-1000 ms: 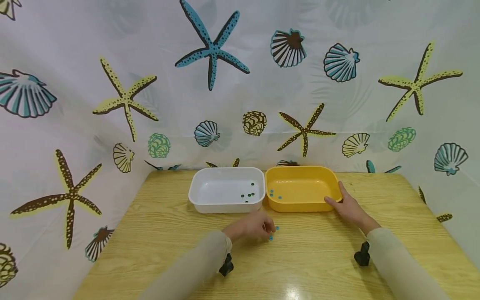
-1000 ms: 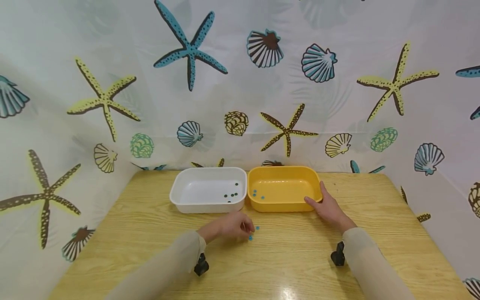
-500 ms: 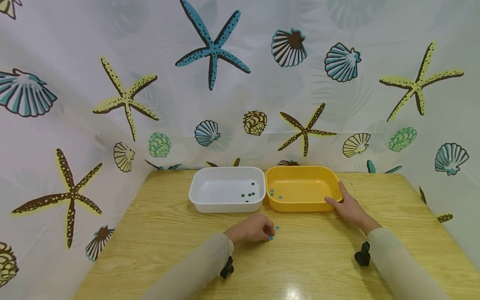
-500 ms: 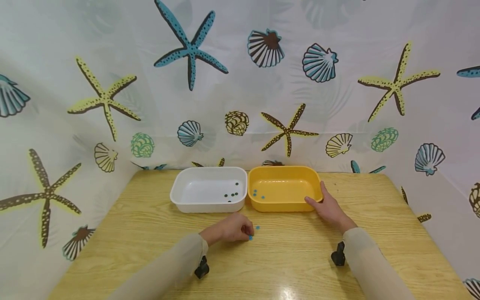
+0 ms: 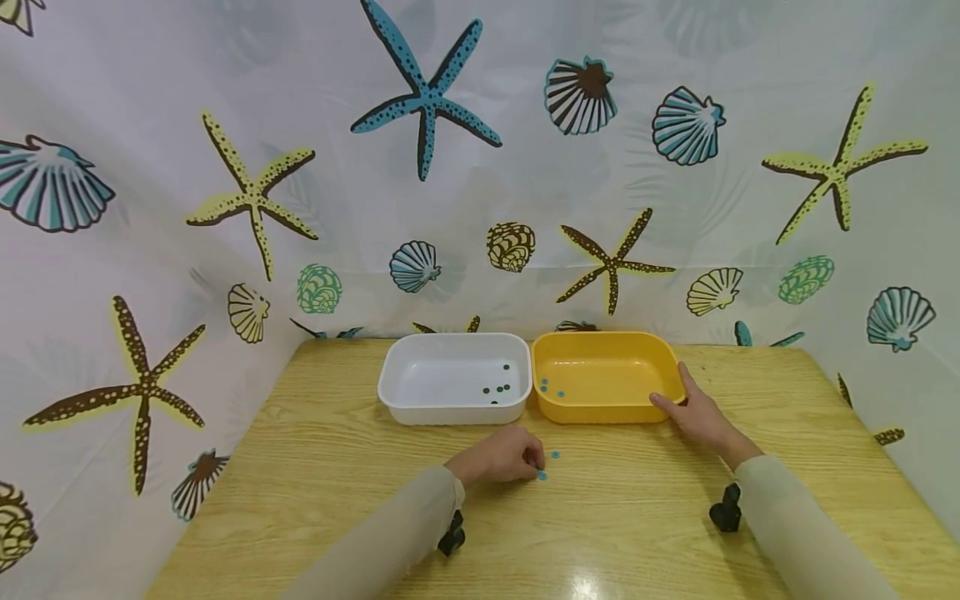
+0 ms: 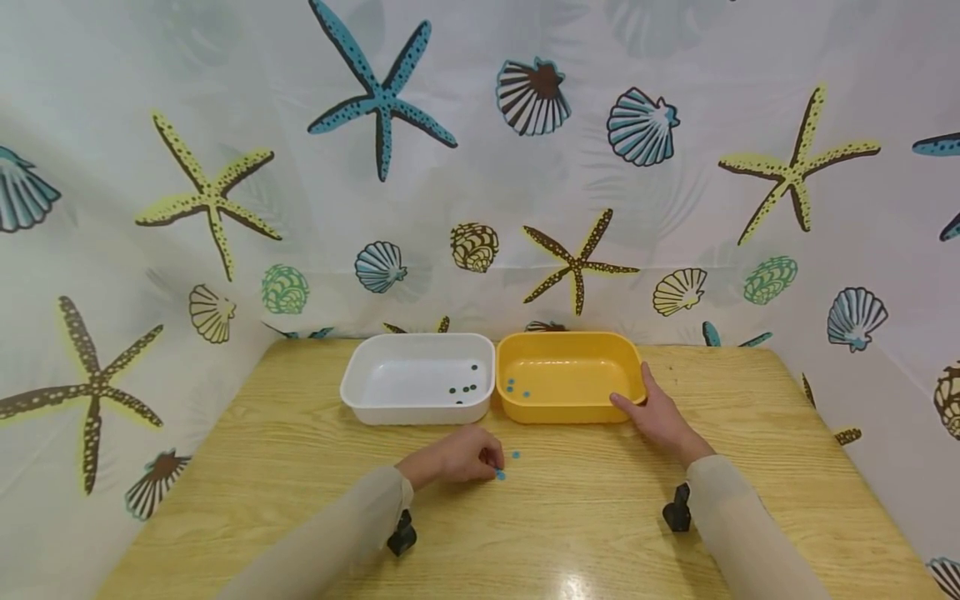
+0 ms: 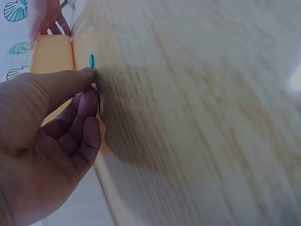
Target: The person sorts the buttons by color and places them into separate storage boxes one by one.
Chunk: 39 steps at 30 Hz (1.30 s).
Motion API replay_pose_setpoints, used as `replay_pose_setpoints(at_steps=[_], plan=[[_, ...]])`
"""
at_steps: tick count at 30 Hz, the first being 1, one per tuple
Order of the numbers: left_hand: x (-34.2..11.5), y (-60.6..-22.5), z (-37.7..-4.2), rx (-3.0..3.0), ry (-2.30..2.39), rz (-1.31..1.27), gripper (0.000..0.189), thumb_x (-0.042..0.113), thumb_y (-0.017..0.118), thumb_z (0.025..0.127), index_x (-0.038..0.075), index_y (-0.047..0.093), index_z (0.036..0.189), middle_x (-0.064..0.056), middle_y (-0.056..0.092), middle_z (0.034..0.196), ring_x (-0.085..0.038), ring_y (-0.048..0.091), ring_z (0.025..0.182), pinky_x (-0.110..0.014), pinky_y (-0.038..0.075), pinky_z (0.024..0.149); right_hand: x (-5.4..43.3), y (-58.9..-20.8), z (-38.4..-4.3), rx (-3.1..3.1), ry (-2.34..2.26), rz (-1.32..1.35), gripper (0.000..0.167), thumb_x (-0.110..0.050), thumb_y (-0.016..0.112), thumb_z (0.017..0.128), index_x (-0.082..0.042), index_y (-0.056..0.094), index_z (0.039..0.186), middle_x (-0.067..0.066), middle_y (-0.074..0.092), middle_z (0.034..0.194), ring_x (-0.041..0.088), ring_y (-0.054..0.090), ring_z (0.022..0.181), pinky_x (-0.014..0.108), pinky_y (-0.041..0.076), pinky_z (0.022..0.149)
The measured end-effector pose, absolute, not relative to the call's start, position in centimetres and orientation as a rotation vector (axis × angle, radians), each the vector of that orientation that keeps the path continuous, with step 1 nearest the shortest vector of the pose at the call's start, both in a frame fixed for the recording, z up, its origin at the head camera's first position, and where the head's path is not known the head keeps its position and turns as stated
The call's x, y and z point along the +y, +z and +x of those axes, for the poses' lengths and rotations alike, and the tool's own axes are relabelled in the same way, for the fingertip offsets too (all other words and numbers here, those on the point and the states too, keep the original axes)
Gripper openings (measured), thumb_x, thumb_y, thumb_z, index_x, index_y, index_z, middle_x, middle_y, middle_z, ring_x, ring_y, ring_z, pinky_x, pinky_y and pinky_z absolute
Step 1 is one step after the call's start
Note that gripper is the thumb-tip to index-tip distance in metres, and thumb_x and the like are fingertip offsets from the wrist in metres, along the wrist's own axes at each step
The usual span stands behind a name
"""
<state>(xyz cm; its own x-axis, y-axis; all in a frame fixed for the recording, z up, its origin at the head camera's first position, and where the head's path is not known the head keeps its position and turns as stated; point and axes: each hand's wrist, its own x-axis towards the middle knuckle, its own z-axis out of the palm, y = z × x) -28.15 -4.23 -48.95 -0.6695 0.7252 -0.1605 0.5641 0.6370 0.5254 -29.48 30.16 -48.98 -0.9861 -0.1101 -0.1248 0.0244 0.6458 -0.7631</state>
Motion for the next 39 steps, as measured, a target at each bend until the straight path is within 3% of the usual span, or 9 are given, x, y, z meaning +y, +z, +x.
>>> replay_pose_setpoints(at_steps=[12,26,39], plan=[[-5.0,-48.9,-28.5,2.551,0.643,0.908,0.007,0.009,0.065,0.089,0.013,0.071,0.089,0.010,0.061,0.083,-0.005,0.052,0.075,-0.022,0.045,0.073,30.2,-49.0,-29.6,2.717,-1.242,-0.076,0.103,-0.061,0.047,0.090,-0.007,-0.018,0.148,0.027,-0.001,0.153,0.047,0.009,0.137,0.058,0.013,0.107],[-6.1,-48.7,-28.4,2.566,0.682,0.908,0.007,0.011,0.063,0.091,0.013,0.070,0.089,0.010,0.061,0.083,-0.006,0.051,0.076,-0.022,0.045,0.073,29.9,-48.9,-29.1,2.719,-1.260,-0.059,0.095,-0.050,0.048,0.095,-0.005,-0.017,0.148,0.027,-0.001,0.153,0.047,0.009,0.137,0.058,0.012,0.107],[-5.6,-47.2,-28.6,2.552,0.834,0.882,0.009,0.011,0.062,0.091,0.013,0.071,0.091,0.010,0.062,0.083,-0.007,0.054,0.076,-0.023,0.047,0.072,30.1,-49.2,-29.3,2.739,-1.248,-0.076,0.098,-0.054,0.048,0.093,-0.004,-0.015,0.148,0.028,0.000,0.153,0.048,0.009,0.137,0.059,0.011,0.107]])
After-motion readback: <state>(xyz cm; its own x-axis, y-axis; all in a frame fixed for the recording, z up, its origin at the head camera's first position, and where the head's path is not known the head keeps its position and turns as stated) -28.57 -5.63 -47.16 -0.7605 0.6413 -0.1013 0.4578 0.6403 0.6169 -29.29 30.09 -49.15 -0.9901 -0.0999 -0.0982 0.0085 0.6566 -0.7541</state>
